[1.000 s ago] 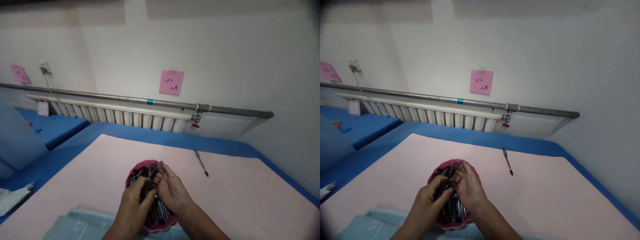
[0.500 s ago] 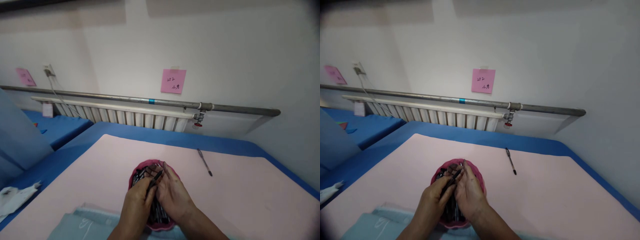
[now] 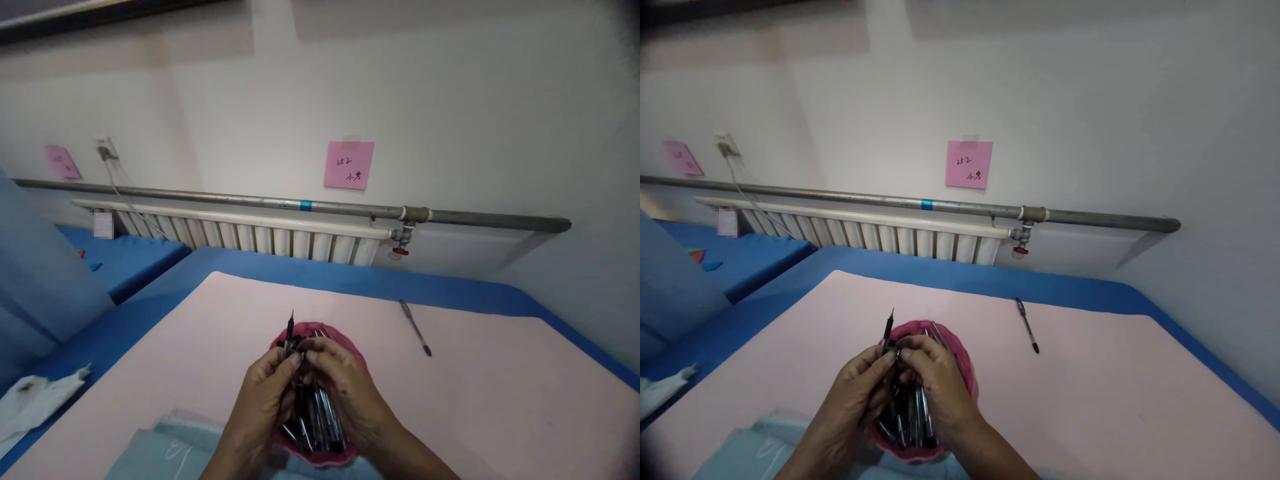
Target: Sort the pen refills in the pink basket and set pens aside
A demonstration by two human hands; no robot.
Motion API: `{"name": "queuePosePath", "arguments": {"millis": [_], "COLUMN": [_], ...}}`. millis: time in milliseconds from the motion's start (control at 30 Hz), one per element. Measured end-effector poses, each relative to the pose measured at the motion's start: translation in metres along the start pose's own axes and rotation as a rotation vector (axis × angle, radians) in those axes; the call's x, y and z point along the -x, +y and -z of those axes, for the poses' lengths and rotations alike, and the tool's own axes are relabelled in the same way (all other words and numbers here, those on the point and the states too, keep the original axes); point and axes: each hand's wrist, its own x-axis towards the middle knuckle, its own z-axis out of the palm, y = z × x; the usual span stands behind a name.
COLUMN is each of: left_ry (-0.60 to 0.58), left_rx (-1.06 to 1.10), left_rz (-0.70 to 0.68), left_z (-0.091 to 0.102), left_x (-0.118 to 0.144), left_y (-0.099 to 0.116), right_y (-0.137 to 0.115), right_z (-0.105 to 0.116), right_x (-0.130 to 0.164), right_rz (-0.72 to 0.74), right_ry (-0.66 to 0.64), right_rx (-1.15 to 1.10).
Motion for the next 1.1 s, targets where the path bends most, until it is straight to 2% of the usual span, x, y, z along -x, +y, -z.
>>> {"name": "queuePosePath", "arguments": {"millis": [100, 200, 300, 467, 667, 967, 1100], "left_ry": [-0.045, -0.075, -0.083, -0.079, -0.110, -0.112, -0.126], "left_rx": [0.106, 0.114, 0.036, -0.114, -0.154, -0.171, -0.174], "left_rz": [0.053, 0.066, 0.056, 0.098, 0.101, 0.116, 0.116], "left_z": [0.003, 0.003, 0.000, -0.006, -0.006, -0.007, -0.006], "left_x": [-0.001, -0.001, 0.000, 0.007, 0.007, 0.008, 0.006], "left_y": [0.004, 0.005, 0.005, 0.001, -0.001, 0.002, 0.001], "right_y": [0.004, 0.003, -0.003, -0.020, -0.023, -0.024, -0.023], "right_z": [0.002, 0.004, 0.010, 0.018, 0.018, 0.020, 0.021], "right_x": [0.002, 0.002, -0.004, -0.014, -0.012, -0.012, -0.011], "right_rz": [0.056, 0.101, 0.103, 0.135, 0.085, 0.114, 0.085], "right_ry": [-0.023, -0.012, 0.031, 0.188, 0.146, 0.150, 0.110], "right_rx": [0.221, 0.277, 0.231, -0.023, 0.008, -0.004, 0.072]}}
